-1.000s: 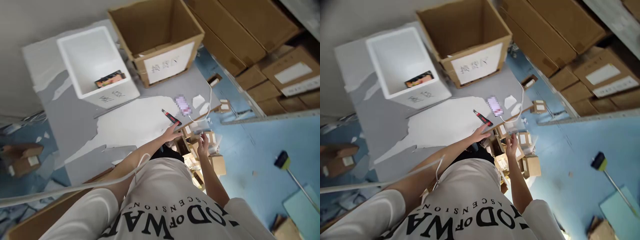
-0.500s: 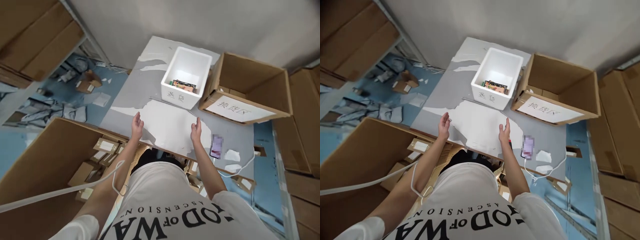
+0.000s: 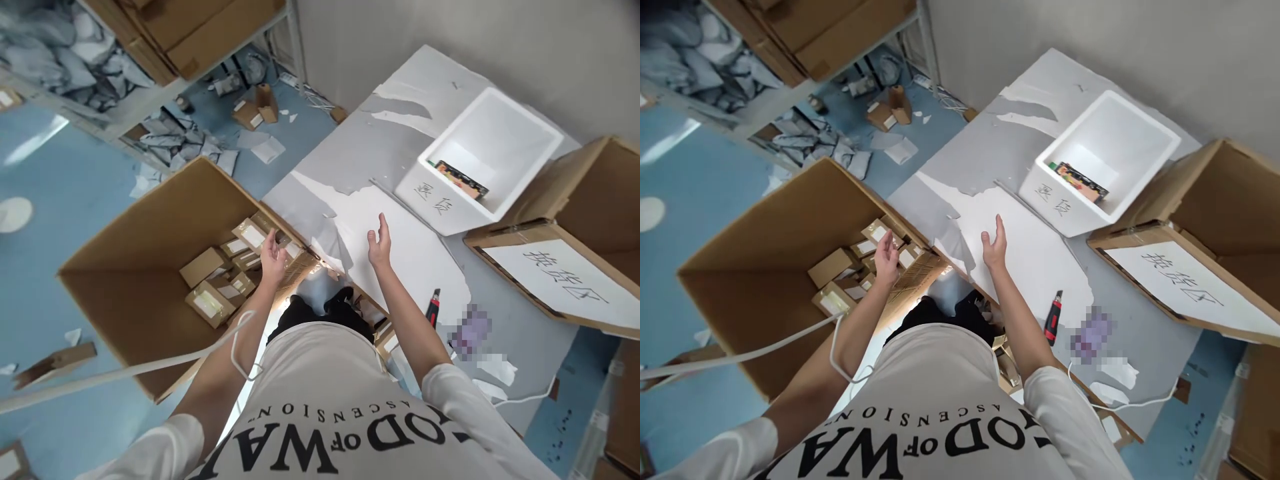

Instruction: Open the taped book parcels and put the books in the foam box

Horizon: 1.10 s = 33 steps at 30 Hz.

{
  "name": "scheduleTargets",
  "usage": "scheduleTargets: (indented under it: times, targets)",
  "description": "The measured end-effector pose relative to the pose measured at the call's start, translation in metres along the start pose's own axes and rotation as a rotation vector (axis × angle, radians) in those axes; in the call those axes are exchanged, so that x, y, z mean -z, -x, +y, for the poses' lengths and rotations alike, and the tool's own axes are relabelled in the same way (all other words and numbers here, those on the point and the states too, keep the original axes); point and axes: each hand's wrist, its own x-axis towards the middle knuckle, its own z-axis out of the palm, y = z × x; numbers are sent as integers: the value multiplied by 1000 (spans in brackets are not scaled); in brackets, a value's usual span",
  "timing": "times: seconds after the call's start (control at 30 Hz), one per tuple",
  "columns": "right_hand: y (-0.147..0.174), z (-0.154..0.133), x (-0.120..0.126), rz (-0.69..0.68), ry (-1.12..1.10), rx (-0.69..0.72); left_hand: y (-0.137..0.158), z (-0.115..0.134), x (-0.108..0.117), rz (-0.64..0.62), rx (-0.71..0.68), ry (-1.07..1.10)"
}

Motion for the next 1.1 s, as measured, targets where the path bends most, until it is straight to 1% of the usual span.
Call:
scheduleTargets:
  times: [0.1, 0.2, 0.3, 0.37, 0.47, 0.57, 0.63, 0.7, 0.8, 0.87, 0.93, 0.97, 1.03, 1.1]
  targets:
    - [5, -20, -41, -81, 12, 62, 5, -3, 53, 104, 6, -16]
    - [12, -43, -84, -145, 16, 146, 9, -9, 113, 218, -21, -7]
    - [21, -67, -127, -221, 22, 223, 15, -18, 174, 318, -41, -15]
    - [27, -81, -157, -281, 41, 262, 20, -27, 209, 377, -38, -21]
    - [33, -98, -201, -374, 64, 285, 29, -40, 253, 438, -25, -17]
    - [34, -107, -246, -479, 80, 291, 35, -52, 285, 487, 29, -20]
    - [32, -108, -276, -545, 84, 297, 36, -61, 300, 525, 76, -26]
    - [28, -105, -306, -601, 83, 294, 34, -70, 310, 544, 113, -25]
    - [19, -93, -353, -656, 91, 268, 24, -88, 318, 545, 146, -13]
    - [13, -78, -384, -668, 101, 237, 14, -107, 319, 535, 159, -16]
    - [6, -56, -416, -668, 105, 209, 0, -133, 317, 521, 170, -36]
    - [3, -42, -432, -668, 106, 197, -8, -150, 315, 511, 178, -52]
    - [-3, -9, -464, -675, 117, 171, -24, -192, 309, 493, 191, -82]
    - [-8, 31, -495, -695, 146, 128, -42, -243, 301, 474, 211, -93]
